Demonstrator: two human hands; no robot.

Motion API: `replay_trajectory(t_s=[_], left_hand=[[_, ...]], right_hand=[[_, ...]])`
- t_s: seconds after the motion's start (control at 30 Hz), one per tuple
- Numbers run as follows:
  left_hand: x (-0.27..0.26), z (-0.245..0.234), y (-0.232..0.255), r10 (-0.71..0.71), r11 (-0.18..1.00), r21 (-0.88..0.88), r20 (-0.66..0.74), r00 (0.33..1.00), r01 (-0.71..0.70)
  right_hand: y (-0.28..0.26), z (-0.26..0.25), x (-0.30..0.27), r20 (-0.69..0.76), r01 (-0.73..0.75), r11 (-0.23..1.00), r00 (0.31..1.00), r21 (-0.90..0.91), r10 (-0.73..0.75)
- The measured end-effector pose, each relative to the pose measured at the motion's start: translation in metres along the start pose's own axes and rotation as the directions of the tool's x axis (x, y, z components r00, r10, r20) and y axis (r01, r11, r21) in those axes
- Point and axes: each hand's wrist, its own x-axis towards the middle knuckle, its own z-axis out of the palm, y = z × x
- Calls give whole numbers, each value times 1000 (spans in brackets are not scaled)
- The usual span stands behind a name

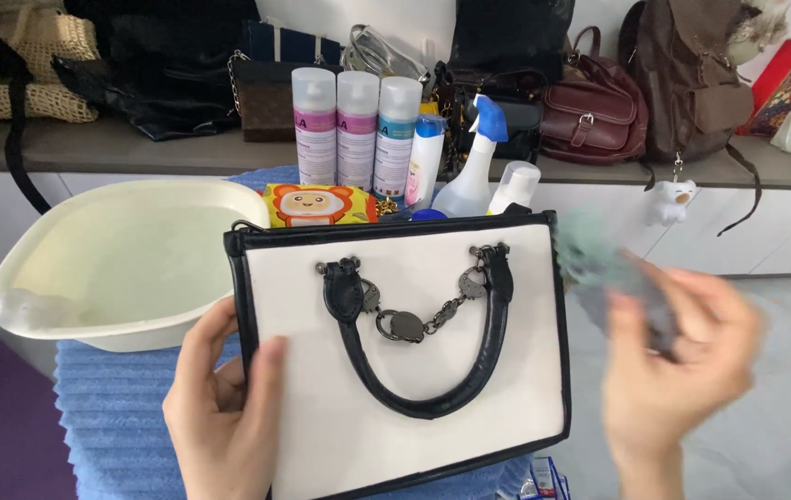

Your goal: Cleaning a black and white handbag using wet wipes and a cloth, covering the interior, exterior, and handles.

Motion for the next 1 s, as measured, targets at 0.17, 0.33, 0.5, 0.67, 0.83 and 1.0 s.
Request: replay_trajectory(t_s=[0.17, 0.33, 0.5, 0.67, 0.83, 1.0], left_hand=[[2, -4, 2, -17, 995, 95, 22, 1000, 15], [8, -5, 5, 13, 992, 125, 52, 999, -19], [11, -1, 8, -35, 994, 102, 37, 999, 31], [8, 0, 10, 7, 994, 105, 53, 999, -13], [7, -2, 3, 39, 994, 96, 50, 998, -44], [14, -1, 1, -43, 998, 51, 67, 997, 40]], right_hand=[[-36, 22, 14, 501, 182, 970, 862, -161, -79], [-25, 14, -14, 653, 217, 956, 757, -197, -38], [-11, -23, -62, 735, 292, 935, 676, -203, -51], [109, -59, -137, 927, 307, 921, 210, 239, -310], [-17, -43, -55, 640, 201, 977, 760, -66, -113], [-16, -14, -54, 666, 204, 910, 739, -362, 99]])
